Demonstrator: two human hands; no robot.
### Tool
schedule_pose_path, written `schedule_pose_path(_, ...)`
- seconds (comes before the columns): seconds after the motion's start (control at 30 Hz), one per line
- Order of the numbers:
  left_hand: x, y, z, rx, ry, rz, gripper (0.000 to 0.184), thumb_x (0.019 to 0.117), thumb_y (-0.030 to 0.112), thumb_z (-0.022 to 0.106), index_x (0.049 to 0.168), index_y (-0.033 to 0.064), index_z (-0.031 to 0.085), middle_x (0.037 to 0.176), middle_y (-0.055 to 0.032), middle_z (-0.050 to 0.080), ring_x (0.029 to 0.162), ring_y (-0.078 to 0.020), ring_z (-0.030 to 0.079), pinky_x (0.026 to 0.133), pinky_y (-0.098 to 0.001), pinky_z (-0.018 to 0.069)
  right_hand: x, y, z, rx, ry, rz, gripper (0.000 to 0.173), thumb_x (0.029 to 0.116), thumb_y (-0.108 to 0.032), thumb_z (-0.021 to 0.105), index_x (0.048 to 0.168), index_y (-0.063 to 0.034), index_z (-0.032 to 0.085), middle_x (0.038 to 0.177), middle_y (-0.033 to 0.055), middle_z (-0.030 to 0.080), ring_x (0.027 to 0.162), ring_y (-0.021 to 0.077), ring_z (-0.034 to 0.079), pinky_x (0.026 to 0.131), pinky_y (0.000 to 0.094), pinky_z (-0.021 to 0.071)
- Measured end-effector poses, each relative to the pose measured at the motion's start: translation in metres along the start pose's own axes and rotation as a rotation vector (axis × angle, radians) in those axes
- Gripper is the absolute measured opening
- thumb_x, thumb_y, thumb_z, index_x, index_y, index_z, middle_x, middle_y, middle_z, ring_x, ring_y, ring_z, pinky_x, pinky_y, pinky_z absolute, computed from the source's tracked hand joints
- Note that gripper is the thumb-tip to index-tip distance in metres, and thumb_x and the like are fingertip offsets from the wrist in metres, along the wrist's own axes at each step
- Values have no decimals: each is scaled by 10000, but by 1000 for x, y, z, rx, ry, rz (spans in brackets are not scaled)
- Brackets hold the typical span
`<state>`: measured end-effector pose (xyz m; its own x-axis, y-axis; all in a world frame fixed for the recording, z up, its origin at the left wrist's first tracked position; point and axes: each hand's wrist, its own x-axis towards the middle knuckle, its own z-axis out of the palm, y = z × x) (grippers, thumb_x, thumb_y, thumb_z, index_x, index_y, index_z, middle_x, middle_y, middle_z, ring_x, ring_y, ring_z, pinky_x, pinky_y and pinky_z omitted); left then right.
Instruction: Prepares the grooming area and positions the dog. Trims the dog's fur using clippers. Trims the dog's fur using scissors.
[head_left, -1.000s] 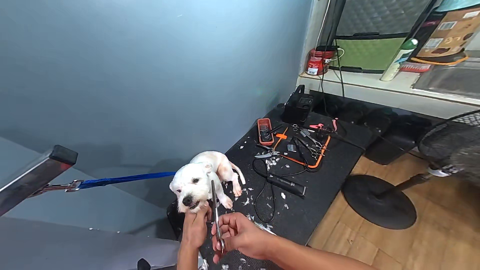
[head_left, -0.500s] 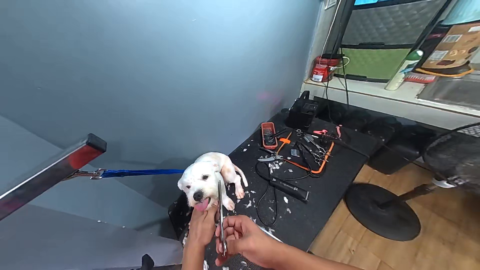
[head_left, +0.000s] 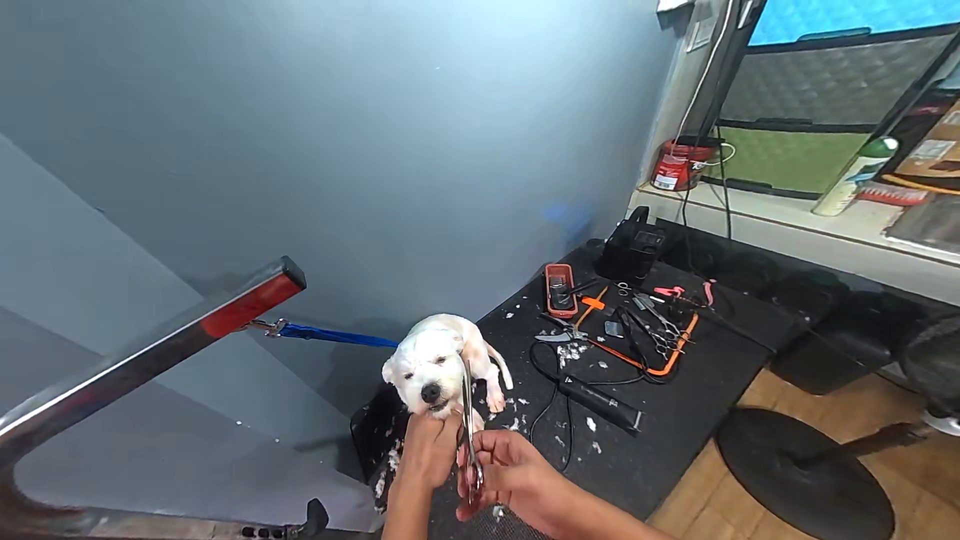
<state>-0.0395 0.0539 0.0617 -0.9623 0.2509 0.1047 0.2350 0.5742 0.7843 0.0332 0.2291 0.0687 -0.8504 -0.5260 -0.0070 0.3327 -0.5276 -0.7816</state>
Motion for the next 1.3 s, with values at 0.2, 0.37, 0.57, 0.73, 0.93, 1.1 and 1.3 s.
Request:
schedule_pose_path(0.2,0,-5,1,11,-11,-2,426,1000,437,443,880,135,719,769,11,669,771,-123,660,794,-415,554,0,3,-6,-13,-18,-17,230,905,-52,666,1126,-15,615,956,119,726,878,288,740,853,517,619)
schedule_pose_path(0.37,-2,-8,1,-12,-20,-17,405,987,419,457,856,136,714,739,16,658,734,-128,652,761,-425,555,-1,0,-5,-82,19,12,255,875,24,670,1120,-8,606,941,114,732,853,283,747,841,519,629)
schedule_pose_path(0.57,-3,-10,-2,-18,-23,-23,370,971,386,442,721,206,648,654,81,586,679,-97,599,752,-389,517,1,3,-16,-114,-15,17,260,877,-11,690,1121,-6,599,961,119,725,880,291,744,858,523,623)
schedule_pose_path(0.73,-3,-18,-2,-132,-5,-3,298,950,322,476,774,169,661,651,73,600,624,-88,592,668,-347,533,6,8,-28,-210,-31,13,280,873,-27,671,1134,10,578,961,134,725,872,301,747,850,518,627)
schedule_pose_path(0.93,-4,-15,-5,-229,3,2,290,963,311,487,774,159,645,622,67,584,561,-84,559,581,-305,505,10,2,-27,-440,12,76,358,831,-3,772,1138,-12,588,962,93,735,815,236,753,821,443,649)
schedule_pose_path(1.1,-5,-18,-5,-235,7,20,282,965,319,494,787,157,643,618,70,576,563,-84,558,588,-309,509,13,1,-30,-601,30,97,368,835,-82,783,1149,-34,598,974,74,729,792,191,732,775,397,632)
schedule_pose_path(1.3,-7,-21,-5,-207,20,1,252,938,295,498,801,152,654,631,74,588,586,-80,568,628,-327,520,15,3,-40,-663,18,79,404,837,-160,790,1171,-34,600,965,68,719,769,172,709,741,383,614)
